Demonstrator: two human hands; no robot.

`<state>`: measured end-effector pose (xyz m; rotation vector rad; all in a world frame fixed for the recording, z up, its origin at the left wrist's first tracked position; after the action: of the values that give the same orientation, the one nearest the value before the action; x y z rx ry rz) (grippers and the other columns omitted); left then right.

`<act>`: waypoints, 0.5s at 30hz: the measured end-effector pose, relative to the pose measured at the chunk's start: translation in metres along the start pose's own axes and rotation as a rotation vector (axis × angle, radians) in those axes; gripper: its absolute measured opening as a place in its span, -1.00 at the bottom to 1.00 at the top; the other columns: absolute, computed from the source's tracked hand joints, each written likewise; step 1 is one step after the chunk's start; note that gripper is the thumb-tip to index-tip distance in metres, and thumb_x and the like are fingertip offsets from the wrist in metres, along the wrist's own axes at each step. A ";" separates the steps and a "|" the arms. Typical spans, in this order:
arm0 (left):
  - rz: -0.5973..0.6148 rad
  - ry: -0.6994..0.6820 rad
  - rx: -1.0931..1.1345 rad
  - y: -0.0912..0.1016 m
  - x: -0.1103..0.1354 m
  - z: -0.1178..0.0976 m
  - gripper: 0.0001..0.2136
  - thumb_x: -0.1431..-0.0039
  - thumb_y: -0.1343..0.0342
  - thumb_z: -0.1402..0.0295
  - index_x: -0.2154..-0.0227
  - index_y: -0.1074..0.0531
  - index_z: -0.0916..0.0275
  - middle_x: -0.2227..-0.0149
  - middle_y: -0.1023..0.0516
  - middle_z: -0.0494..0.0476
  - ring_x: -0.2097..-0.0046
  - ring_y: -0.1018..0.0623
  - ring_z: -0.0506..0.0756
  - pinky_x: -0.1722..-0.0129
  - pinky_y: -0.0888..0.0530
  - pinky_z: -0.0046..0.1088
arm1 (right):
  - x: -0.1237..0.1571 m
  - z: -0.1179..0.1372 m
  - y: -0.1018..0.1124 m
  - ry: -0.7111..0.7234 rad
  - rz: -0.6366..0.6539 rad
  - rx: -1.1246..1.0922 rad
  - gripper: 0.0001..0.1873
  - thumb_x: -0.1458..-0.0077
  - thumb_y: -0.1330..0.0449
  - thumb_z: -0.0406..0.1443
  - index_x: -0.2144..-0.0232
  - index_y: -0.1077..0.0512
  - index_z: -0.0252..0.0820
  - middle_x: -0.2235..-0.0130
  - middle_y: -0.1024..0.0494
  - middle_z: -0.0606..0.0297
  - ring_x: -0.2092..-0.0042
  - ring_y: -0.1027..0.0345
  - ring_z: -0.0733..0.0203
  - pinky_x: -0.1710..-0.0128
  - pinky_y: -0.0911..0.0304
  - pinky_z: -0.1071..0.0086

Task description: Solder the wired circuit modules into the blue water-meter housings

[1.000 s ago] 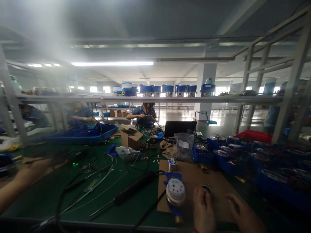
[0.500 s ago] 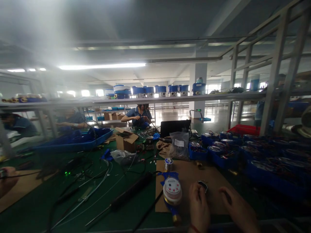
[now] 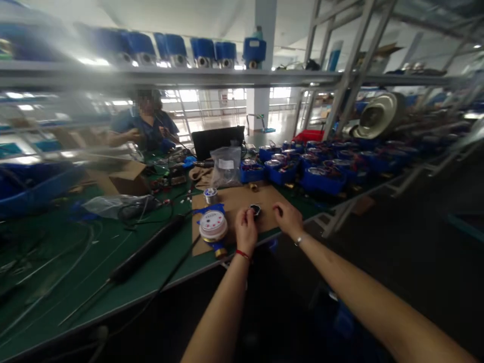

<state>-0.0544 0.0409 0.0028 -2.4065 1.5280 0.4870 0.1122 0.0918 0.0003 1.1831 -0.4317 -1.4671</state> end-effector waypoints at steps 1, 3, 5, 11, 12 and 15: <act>-0.004 -0.001 0.003 0.000 -0.001 0.002 -0.68 -0.29 -0.03 0.10 0.30 -0.44 0.31 0.28 -0.50 0.11 0.20 -0.51 0.08 0.09 -0.47 -0.22 | 0.000 0.000 0.000 -0.003 -0.001 0.007 -0.81 -0.30 -0.16 -0.23 0.12 -0.46 -0.21 0.04 -0.52 0.19 0.04 -0.43 0.09 0.00 -0.35 0.08; -0.014 -0.007 0.001 0.001 -0.004 0.003 -0.67 -0.28 -0.03 0.10 0.30 -0.44 0.31 0.29 -0.51 0.10 0.21 -0.52 0.08 0.09 -0.48 -0.22 | 0.001 0.000 0.001 0.000 -0.004 0.011 -0.80 -0.30 -0.17 -0.23 0.10 -0.45 -0.21 0.03 -0.51 0.19 0.04 -0.43 0.09 0.01 -0.36 0.08; -0.025 -0.017 -0.009 0.002 -0.005 0.004 -0.68 -0.28 -0.04 0.11 0.30 -0.44 0.31 0.30 -0.51 0.10 0.22 -0.52 0.07 0.10 -0.49 -0.23 | 0.002 0.000 0.001 0.011 -0.012 0.007 -0.79 -0.29 -0.17 -0.23 0.09 -0.45 -0.22 0.03 -0.51 0.18 0.04 -0.43 0.08 0.01 -0.36 0.07; -0.081 -0.039 -0.084 0.006 -0.007 0.006 -0.69 -0.28 -0.04 0.12 0.31 -0.44 0.32 0.29 -0.51 0.10 0.21 -0.52 0.07 0.11 -0.49 -0.24 | 0.003 -0.002 0.002 0.043 -0.033 -0.010 -0.78 -0.29 -0.18 -0.23 0.08 -0.44 -0.23 0.02 -0.51 0.18 0.04 -0.43 0.07 0.02 -0.37 0.07; -0.087 -0.041 -0.097 0.006 -0.007 0.007 -0.68 -0.28 -0.04 0.12 0.31 -0.45 0.32 0.29 -0.51 0.10 0.21 -0.52 0.07 0.11 -0.49 -0.24 | 0.003 -0.003 0.001 0.045 -0.034 -0.013 -0.78 -0.29 -0.18 -0.24 0.07 -0.44 -0.23 0.02 -0.51 0.18 0.04 -0.43 0.07 0.03 -0.38 0.07; -0.095 -0.050 -0.121 0.007 -0.009 0.010 -0.69 -0.28 -0.05 0.12 0.25 -0.44 0.32 0.25 -0.51 0.12 0.19 -0.53 0.08 0.12 -0.50 -0.23 | 0.002 -0.004 0.001 0.043 -0.034 -0.021 -0.77 -0.28 -0.19 -0.24 0.07 -0.44 -0.23 0.03 -0.51 0.18 0.05 -0.44 0.08 0.03 -0.38 0.07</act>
<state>-0.0656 0.0496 -0.0031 -2.5235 1.3939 0.6307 0.1158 0.0911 -0.0015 1.2087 -0.3674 -1.4695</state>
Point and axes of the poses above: each hand's wrist, its own x-axis away from the middle knuckle, its own y-axis out of the back of the hand, z = x × y, the point moved 3 cm from there along -x, towards the middle knuckle
